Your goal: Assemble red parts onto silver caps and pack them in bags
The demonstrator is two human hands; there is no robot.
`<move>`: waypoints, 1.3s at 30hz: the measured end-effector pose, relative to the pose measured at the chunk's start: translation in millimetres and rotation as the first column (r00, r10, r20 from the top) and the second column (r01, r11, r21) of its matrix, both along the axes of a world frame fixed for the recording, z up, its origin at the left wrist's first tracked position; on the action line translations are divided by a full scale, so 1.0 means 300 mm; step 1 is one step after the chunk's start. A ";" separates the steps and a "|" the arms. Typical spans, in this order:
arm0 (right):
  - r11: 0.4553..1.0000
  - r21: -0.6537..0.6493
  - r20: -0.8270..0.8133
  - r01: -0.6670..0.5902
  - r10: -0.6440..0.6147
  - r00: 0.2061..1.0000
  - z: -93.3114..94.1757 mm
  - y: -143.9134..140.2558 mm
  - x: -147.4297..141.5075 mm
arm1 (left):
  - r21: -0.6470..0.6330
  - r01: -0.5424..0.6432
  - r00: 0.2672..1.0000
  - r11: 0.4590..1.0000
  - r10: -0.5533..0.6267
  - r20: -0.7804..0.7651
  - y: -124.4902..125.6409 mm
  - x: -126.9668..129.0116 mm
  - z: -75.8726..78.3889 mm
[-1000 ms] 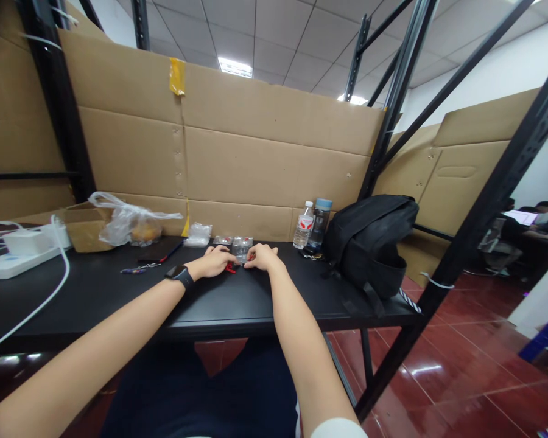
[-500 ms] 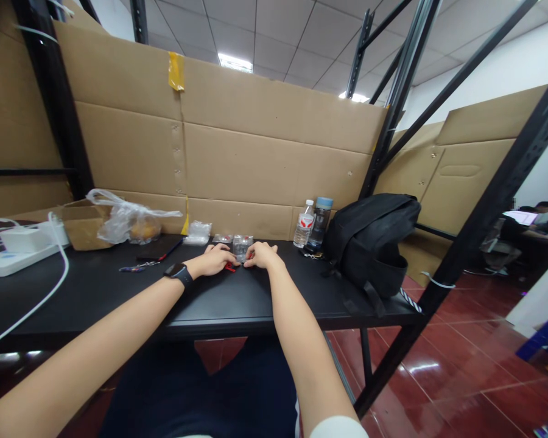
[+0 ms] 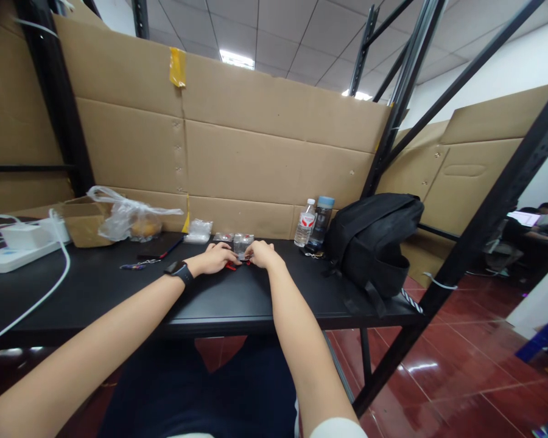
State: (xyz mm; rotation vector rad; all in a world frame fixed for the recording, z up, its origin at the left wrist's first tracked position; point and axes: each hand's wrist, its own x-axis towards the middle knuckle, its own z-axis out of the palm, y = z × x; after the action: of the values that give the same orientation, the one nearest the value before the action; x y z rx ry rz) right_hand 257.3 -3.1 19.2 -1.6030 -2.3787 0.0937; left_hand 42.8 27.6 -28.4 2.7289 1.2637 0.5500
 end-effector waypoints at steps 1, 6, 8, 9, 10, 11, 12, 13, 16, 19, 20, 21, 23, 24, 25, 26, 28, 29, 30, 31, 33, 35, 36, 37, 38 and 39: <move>1.000 0.022 -0.001 0.006 -0.006 1.000 -0.001 0.002 -0.001 | -0.006 0.003 1.000 1.000 -0.004 -0.004 -0.003 0.000 0.004; 0.986 0.161 0.004 0.051 -0.053 0.999 -0.013 0.016 -0.018 | -0.032 0.011 0.998 0.999 -0.013 -0.055 -0.022 0.002 0.024; 0.976 0.204 0.006 0.075 -0.078 0.997 -0.020 0.024 -0.026 | -0.032 0.015 0.998 0.999 -0.017 -0.068 -0.024 0.002 0.028; 0.972 0.218 0.009 0.087 -0.091 0.996 -0.024 0.029 -0.030 | -0.032 0.018 0.998 0.999 -0.020 -0.068 -0.024 0.001 0.028; 0.969 0.227 0.012 0.101 -0.107 0.994 -0.028 0.033 -0.035 | -0.030 0.021 0.998 0.999 -0.022 -0.063 -0.023 0.000 0.027; 0.965 0.233 0.014 0.119 -0.125 0.992 -0.033 0.037 -0.041 | -0.028 0.024 0.998 0.999 -0.025 -0.057 -0.022 -0.001 0.026; 0.962 0.237 0.012 0.138 -0.145 0.989 -0.038 0.041 -0.047 | -0.023 0.027 0.998 0.999 -0.028 -0.050 -0.020 -0.002 0.025; 0.959 0.236 0.006 0.160 -0.166 0.986 -0.043 0.044 -0.055 | -0.018 0.029 0.999 0.999 -0.030 -0.045 -0.019 -0.002 0.024; 0.947 0.218 -0.022 0.235 -0.236 0.972 -0.058 0.047 -0.084 | -0.015 0.030 0.999 0.999 -0.030 -0.035 -0.021 -0.002 0.027; 0.924 0.218 -0.052 0.313 -0.309 0.950 -0.068 0.048 -0.106 | -0.033 0.021 0.998 0.999 -0.023 -0.052 -0.025 -0.004 0.036; 0.918 0.218 -0.067 0.332 -0.325 0.943 -0.068 0.049 -0.107 | -0.031 0.015 0.998 0.999 -0.017 -0.059 -0.027 -0.006 0.040; 0.918 0.213 -0.086 0.336 -0.325 0.942 -0.068 0.051 -0.104 | -0.021 0.009 0.998 1.000 -0.010 -0.058 -0.028 -0.009 0.044; 0.942 0.186 -0.144 0.280 -0.256 0.956 -0.061 0.056 -0.081 | 0.022 -0.012 1.000 1.000 0.013 -0.018 -0.031 -0.017 0.050; 0.961 0.174 -0.184 0.217 -0.185 0.965 -0.055 0.059 -0.063 | 0.054 -0.024 1.000 0.998 0.023 0.017 -0.033 -0.021 0.052; 0.975 0.169 -0.227 0.144 -0.104 0.968 -0.049 0.062 -0.041 | 0.088 -0.040 0.998 0.995 0.035 0.055 -0.035 -0.024 0.054; 0.982 0.174 -0.264 0.076 -0.027 0.964 -0.043 0.065 -0.017 | 0.122 -0.060 0.995 0.991 0.050 0.087 -0.037 -0.026 0.055; 0.980 0.200 -0.292 0.010 0.050 0.955 -0.036 0.067 0.027 | 0.175 -0.101 0.990 0.979 0.081 0.117 -0.040 -0.025 0.058; 0.979 0.205 -0.278 0.011 0.048 0.960 -0.035 0.066 0.043 | 0.193 -0.115 0.989 0.974 0.094 0.116 -0.041 -0.021 0.060; 0.979 0.201 -0.251 0.025 0.027 0.968 -0.036 0.066 0.054 | 0.205 -0.125 0.989 0.971 0.105 0.108 -0.041 -0.016 0.061; 0.981 0.190 -0.222 0.043 0.000 0.975 -0.039 0.065 0.060 | 0.213 -0.129 0.989 0.968 0.111 0.096 -0.040 -0.010 0.063; 0.986 0.152 -0.193 0.070 -0.040 0.980 -0.046 0.065 0.059 | 0.219 -0.124 0.991 0.968 0.112 0.070 -0.035 0.002 0.067; 0.990 0.120 -0.228 0.069 -0.040 0.973 -0.051 0.068 0.049 | 0.211 -0.126 0.991 0.969 0.115 0.064 -0.029 0.009 0.071; 0.992 0.108 -0.264 0.058 -0.028 0.964 -0.052 0.071 0.045 | 0.201 -0.138 0.989 0.970 0.125 0.078 -0.026 0.009 0.073; 0.994 0.100 -0.304 0.044 -0.012 0.952 -0.052 0.074 0.042 | 0.187 -0.158 0.985 0.970 0.140 0.104 -0.024 0.008 0.075; 0.995 0.095 -0.349 0.032 0.003 0.937 -0.052 0.077 0.041 | 0.165 -0.184 0.977 0.969 0.162 0.139 -0.022 0.006 0.077; 0.996 0.091 -0.395 0.022 0.016 0.918 -0.051 0.079 0.042 | 0.137 -0.215 0.966 0.967 0.190 0.178 -0.020 0.004 0.079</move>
State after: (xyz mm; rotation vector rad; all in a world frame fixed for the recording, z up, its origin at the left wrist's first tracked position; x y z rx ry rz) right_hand 269.8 20.7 3.8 -1.3896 -2.0370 0.2743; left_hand 43.9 21.5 -4.7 2.6206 1.5262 0.9087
